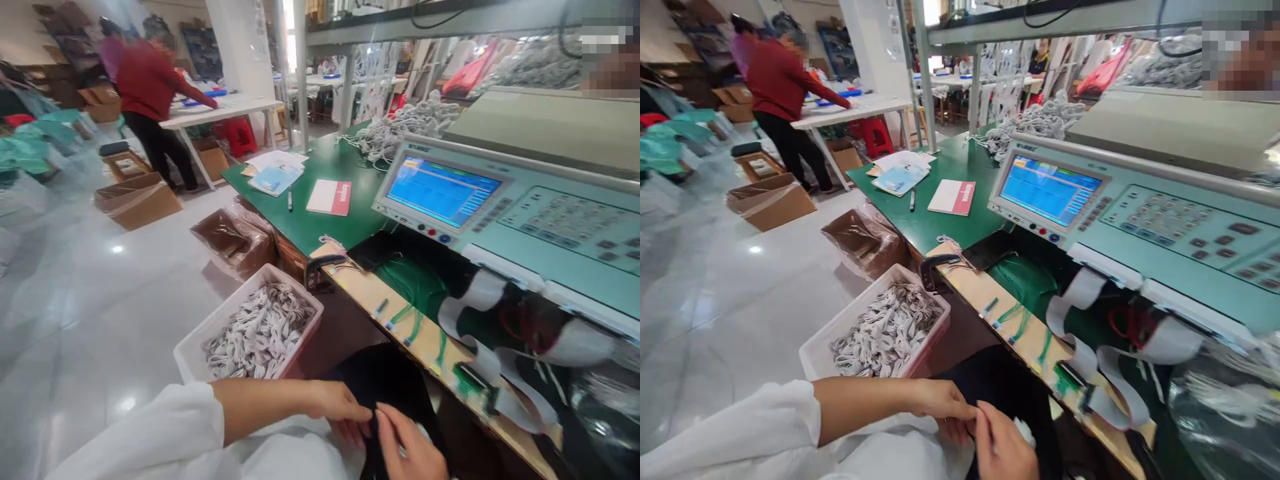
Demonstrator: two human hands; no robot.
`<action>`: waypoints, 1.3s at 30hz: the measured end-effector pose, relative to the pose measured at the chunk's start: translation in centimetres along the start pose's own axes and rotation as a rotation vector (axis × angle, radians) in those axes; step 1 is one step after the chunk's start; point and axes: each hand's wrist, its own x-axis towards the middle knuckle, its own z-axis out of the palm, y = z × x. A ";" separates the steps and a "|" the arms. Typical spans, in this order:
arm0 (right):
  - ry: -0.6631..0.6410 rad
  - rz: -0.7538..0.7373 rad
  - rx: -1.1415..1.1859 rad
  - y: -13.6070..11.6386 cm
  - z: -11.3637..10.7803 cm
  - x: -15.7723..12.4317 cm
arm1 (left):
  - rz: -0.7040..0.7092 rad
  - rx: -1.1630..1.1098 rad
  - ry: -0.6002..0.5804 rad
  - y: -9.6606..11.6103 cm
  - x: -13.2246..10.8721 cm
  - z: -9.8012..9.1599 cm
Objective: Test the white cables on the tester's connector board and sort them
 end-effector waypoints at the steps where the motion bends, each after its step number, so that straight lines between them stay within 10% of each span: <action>1: -0.031 -0.125 -0.016 -1.0 0.2 0.1 | -0.030 -0.090 -0.119 0.8 0.5 1.6; 5: -0.137 -0.228 -0.050 -3.0 -0.6 -0.9 | -0.052 -0.373 -0.299 3.6 1.5 5.8; 10: 0.401 0.488 0.055 -1.1 -4.3 -3.9 | 0.044 -0.483 -0.247 5.7 0.6 7.0; 13: 0.471 0.747 0.279 -0.3 -5.6 -4.6 | 0.173 -0.341 -0.200 6.1 0.1 8.2; 20: 0.389 0.687 0.287 -0.7 -5.0 -4.7 | 0.432 0.214 0.180 5.9 -0.4 10.1; 39: 0.653 0.842 0.855 1.5 -4.4 -4.4 | 0.454 -0.261 -0.170 7.3 -0.1 9.3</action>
